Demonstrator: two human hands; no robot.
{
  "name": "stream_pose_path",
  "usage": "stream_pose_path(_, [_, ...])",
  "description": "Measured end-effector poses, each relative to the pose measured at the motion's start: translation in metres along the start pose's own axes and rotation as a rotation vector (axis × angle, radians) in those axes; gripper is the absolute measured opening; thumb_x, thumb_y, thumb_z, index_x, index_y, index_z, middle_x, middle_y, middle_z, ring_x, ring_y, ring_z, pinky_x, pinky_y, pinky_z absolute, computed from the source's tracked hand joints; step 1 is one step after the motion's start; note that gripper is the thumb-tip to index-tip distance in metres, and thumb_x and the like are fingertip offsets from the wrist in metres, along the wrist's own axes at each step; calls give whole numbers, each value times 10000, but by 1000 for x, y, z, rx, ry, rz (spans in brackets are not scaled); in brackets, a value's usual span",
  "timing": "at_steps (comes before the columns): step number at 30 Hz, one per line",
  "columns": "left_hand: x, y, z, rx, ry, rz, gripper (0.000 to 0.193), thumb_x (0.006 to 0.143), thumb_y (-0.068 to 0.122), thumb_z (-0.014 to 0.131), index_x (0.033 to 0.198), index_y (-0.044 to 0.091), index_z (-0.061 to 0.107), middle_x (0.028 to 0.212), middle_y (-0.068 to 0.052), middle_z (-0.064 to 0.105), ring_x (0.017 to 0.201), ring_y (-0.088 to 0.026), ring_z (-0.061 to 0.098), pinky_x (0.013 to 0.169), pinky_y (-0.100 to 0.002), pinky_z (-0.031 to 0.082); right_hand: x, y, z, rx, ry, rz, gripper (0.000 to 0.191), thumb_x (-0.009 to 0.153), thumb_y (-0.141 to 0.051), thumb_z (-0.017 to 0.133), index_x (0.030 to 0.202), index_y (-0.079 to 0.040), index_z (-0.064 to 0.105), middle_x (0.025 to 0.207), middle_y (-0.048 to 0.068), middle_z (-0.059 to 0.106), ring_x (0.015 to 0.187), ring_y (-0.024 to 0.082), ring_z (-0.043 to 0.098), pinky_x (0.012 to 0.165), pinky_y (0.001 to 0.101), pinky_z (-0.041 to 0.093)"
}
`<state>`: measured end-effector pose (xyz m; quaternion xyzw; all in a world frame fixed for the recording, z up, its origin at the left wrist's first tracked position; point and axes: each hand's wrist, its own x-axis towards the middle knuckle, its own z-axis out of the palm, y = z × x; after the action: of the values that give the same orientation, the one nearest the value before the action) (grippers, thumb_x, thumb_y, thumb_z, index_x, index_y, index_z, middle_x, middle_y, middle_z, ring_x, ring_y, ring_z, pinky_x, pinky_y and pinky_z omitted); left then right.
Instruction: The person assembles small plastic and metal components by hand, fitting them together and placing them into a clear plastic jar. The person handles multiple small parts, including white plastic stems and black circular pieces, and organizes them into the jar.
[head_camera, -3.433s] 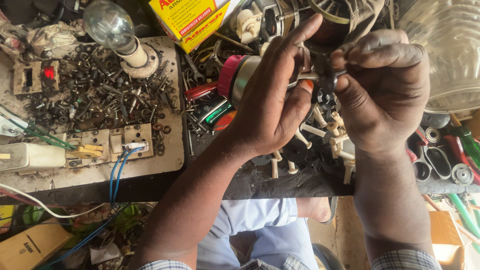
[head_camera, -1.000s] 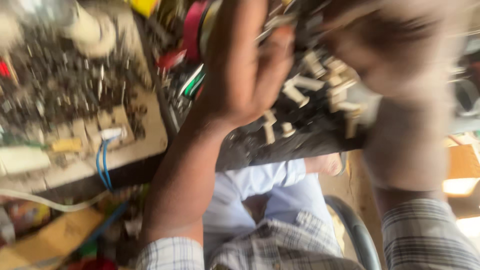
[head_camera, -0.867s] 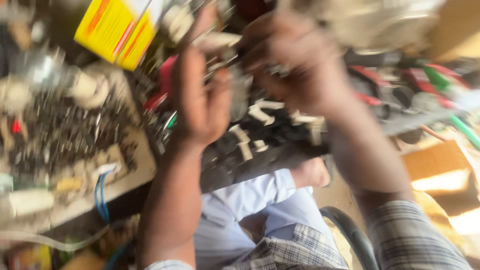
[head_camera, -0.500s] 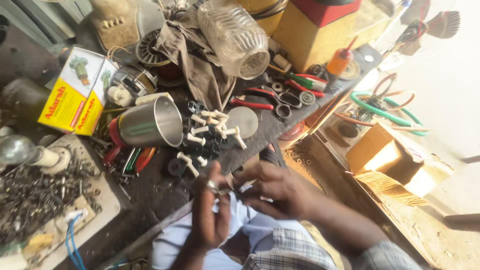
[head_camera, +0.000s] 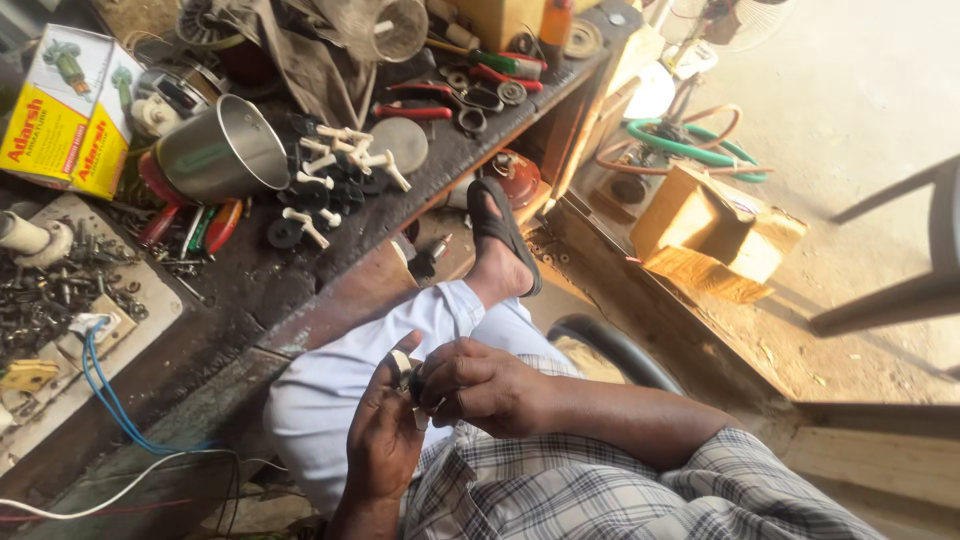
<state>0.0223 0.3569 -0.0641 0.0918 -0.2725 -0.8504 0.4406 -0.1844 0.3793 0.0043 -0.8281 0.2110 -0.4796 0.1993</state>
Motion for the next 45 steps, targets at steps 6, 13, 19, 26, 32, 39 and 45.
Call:
stream_pose_path(6, [-10, -7, 8, 1294, -245, 544, 248, 1036, 63, 513, 1275, -3, 519, 1428, -238, 532, 1211, -259, 624, 1018, -319, 517, -18, -28, 0, -14, -46, -17, 149, 890, 123, 615, 938, -12, 656, 1115, 135, 662, 1194, 356, 651, 1083, 496, 536])
stream_pose_path(13, [38, -34, -17, 774, -256, 246, 398, 1064, 67, 532, 1456, 15, 482, 1425, -207, 539, 1175, -237, 632, 970, -312, 559, -44, -6, 0, -85, 136, 217, 254, 901, 88, 674, 1101, -35, 578, 1127, 142, 665, 1143, 324, 679, 1016, 410, 546])
stream_pose_path(19, [78, -70, -26, 43, -168, -246, 581, 1037, 119, 478, 1592, -6, 362, 1232, -79, 621, 1027, -132, 611, 881, -271, 483, -87, 28, 12, -39, 484, 504, 373, 936, 133, 690, 1228, -38, 532, 1180, 98, 648, 1101, 167, 655, 979, 307, 536])
stream_pose_path(26, [105, -105, -53, 90, -118, -298, 577, 1037, 141, 466, 1585, 1, 350, 1199, -48, 626, 1053, -106, 605, 947, -263, 477, -114, 52, 3, -173, 467, 664, 443, 888, 131, 704, 1260, -1, 505, 1279, 113, 517, 1252, 207, 590, 1100, 328, 496])
stream_pose_path(32, [110, -110, -82, 374, -126, -202, 589, 1038, 146, 446, 1609, 23, 373, 1110, -8, 590, 922, -89, 536, 860, -255, 464, -125, 80, -11, -164, 325, 951, 394, 891, 107, 714, 1247, 21, 568, 1209, 119, 635, 1147, 198, 667, 1025, 317, 551])
stream_pose_path(39, [109, -121, -97, 441, -165, -152, 580, 1069, 131, 471, 1616, 35, 306, 1123, -11, 557, 1033, -76, 563, 975, -235, 466, -123, 102, -22, -184, 189, 921, 238, 919, 111, 661, 1132, 6, 651, 1168, 107, 644, 1084, 186, 682, 950, 293, 565])
stream_pose_path(45, [113, -116, -108, 595, -10, -79, 582, 1052, 93, 483, 1609, 29, 327, 1079, -9, 541, 933, -70, 522, 898, -223, 450, -113, 105, -21, -219, 36, 810, 247, 899, 96, 660, 1062, -56, 767, 1057, 52, 623, 964, 174, 632, 819, 285, 511])
